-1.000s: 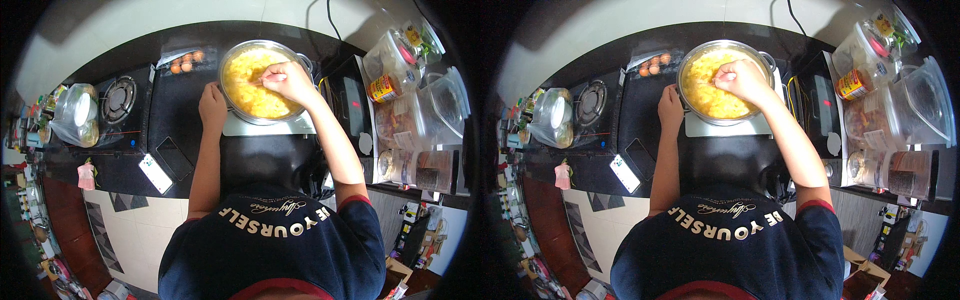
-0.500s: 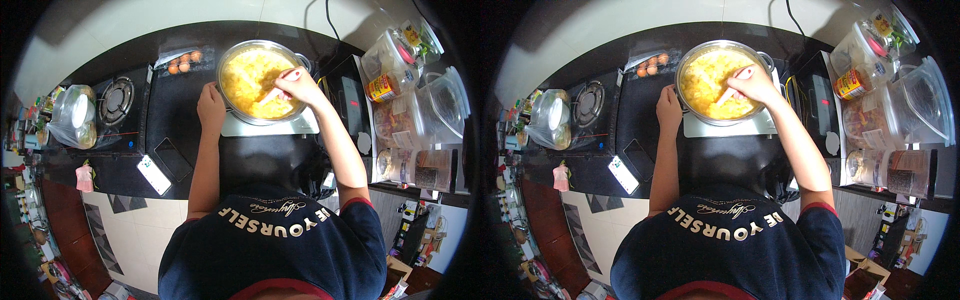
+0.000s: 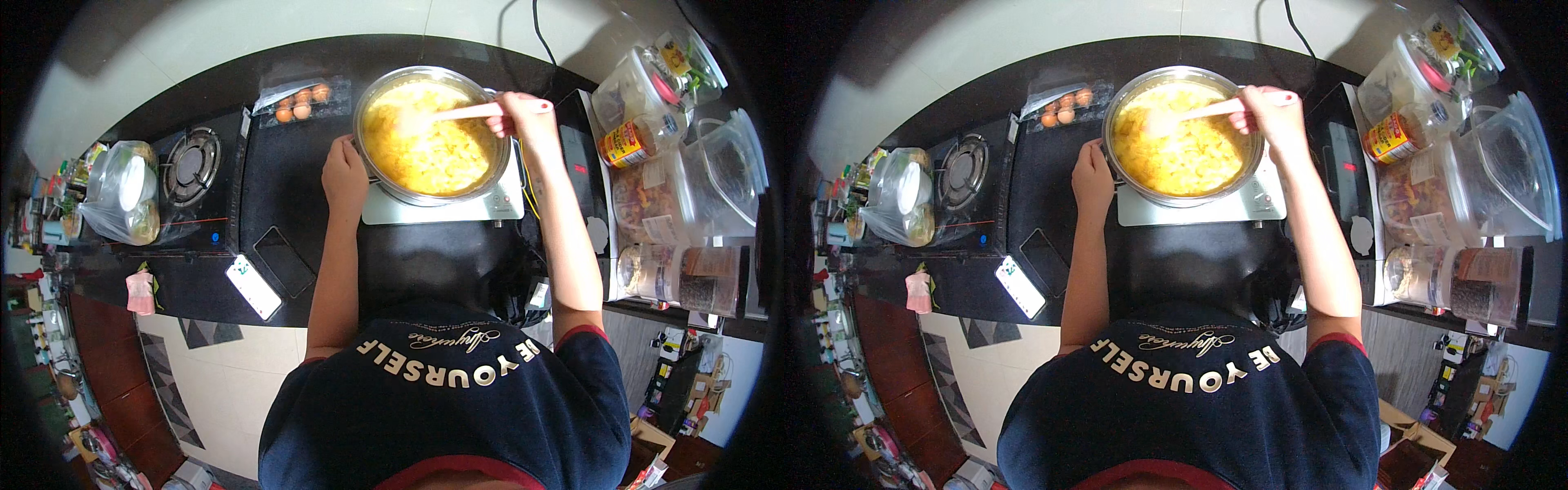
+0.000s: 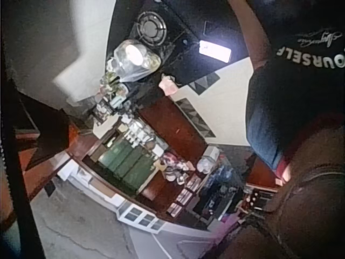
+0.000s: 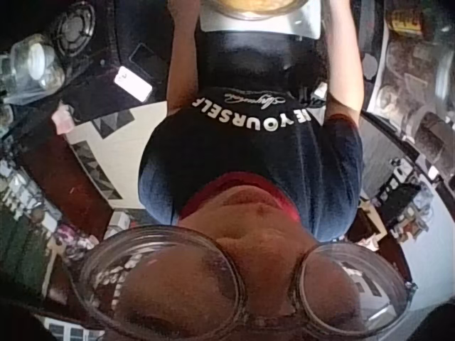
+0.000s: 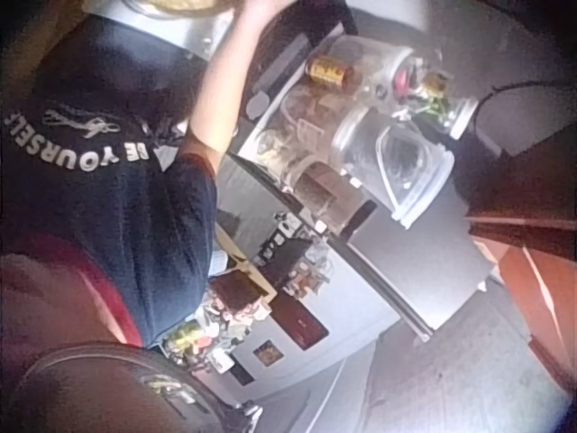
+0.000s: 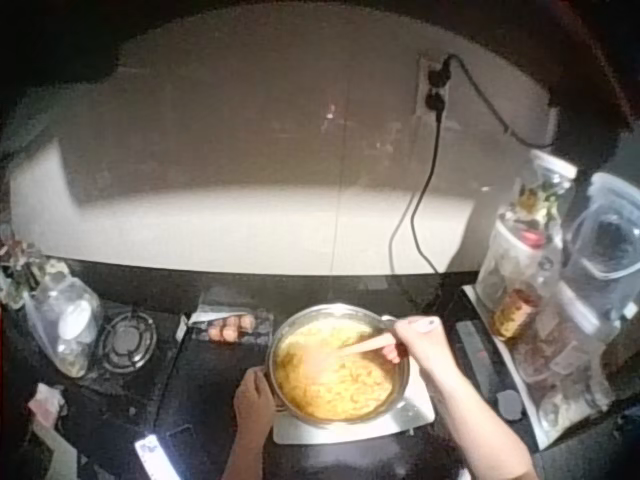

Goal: The person stirs a mixture inside a pot on an induction cooktop using a spatula while holding the pot with the other hand.

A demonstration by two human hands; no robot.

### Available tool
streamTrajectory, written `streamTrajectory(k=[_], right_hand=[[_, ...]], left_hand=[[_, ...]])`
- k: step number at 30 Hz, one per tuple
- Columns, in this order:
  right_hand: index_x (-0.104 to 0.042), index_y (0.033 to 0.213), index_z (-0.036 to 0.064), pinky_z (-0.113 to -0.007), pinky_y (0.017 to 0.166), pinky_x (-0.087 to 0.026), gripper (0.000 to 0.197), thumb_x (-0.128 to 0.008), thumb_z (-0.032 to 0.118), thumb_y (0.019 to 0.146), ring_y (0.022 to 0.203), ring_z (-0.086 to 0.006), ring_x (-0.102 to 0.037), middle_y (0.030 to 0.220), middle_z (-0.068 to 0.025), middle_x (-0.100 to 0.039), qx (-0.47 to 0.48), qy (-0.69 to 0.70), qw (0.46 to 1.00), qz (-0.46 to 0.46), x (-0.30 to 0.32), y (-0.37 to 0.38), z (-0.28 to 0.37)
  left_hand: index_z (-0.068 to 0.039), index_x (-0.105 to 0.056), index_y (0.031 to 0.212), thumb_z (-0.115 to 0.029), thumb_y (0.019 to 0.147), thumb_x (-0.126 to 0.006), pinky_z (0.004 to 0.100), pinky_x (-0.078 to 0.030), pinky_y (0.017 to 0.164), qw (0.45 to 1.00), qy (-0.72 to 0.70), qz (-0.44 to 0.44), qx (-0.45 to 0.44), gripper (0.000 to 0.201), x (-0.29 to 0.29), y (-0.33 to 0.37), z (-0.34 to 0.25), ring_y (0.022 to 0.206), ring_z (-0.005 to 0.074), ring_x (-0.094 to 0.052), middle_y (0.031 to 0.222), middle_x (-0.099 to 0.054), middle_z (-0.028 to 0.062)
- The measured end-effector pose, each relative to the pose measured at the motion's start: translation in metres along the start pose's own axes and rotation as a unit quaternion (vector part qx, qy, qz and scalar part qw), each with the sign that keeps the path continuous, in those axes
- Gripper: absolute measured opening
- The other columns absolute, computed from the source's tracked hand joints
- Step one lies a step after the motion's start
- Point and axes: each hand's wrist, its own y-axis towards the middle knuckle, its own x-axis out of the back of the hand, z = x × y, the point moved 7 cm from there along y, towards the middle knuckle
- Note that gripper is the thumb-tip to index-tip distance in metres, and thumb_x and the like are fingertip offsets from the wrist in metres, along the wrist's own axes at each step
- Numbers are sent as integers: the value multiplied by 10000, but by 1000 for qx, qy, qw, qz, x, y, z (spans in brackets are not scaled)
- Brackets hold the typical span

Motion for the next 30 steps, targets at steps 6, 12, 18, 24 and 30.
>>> streamTrajectory(k=[6,12,18,24,30], right_hand=[[-649,789,-15,-183,554,-431,171,-651,155,810,594,-51,-548,676,-8,-616,131,-150,980,25,9,-1,26],[-642,712,7,-214,587,-441,185,-657,189,742,625,-55,-552,643,-7,-616,96,-250,960,84,-3,-27,9],[-662,779,-8,-192,609,-444,170,-669,161,769,666,-36,-558,715,1,-646,126,-187,964,138,13,-29,71],[-692,808,33,-252,617,-472,210,-669,232,744,650,-97,-608,673,-51,-650,198,-353,913,60,16,14,73],[-655,754,-7,-252,548,-450,278,-581,259,784,546,-97,-567,557,-47,-592,142,-436,888,25,20,32,21]], left_hand=[[2,-586,1046,-215,961,-351,425,-460,803,1000,4,6,2,331,1,-1,-7,928,372,-606,984,-635,212],[3,-587,1044,-216,961,-351,426,-455,815,1000,1,5,3,332,-1,1,1,943,377,-598,990,-632,218],[2,-586,1043,-223,963,-349,424,-456,815,1000,6,-2,7,336,3,-2,0,947,374,-599,993,-631,219],[-3,-586,1053,-230,965,-350,422,-461,806,1000,2,-7,2,339,0,0,0,940,372,-602,987,-636,214],[-5,-590,1050,-229,964,-354,421,-461,808,1000,10,-1,6,336,0,-1,-4,931,374,-604,982,-636,216]])
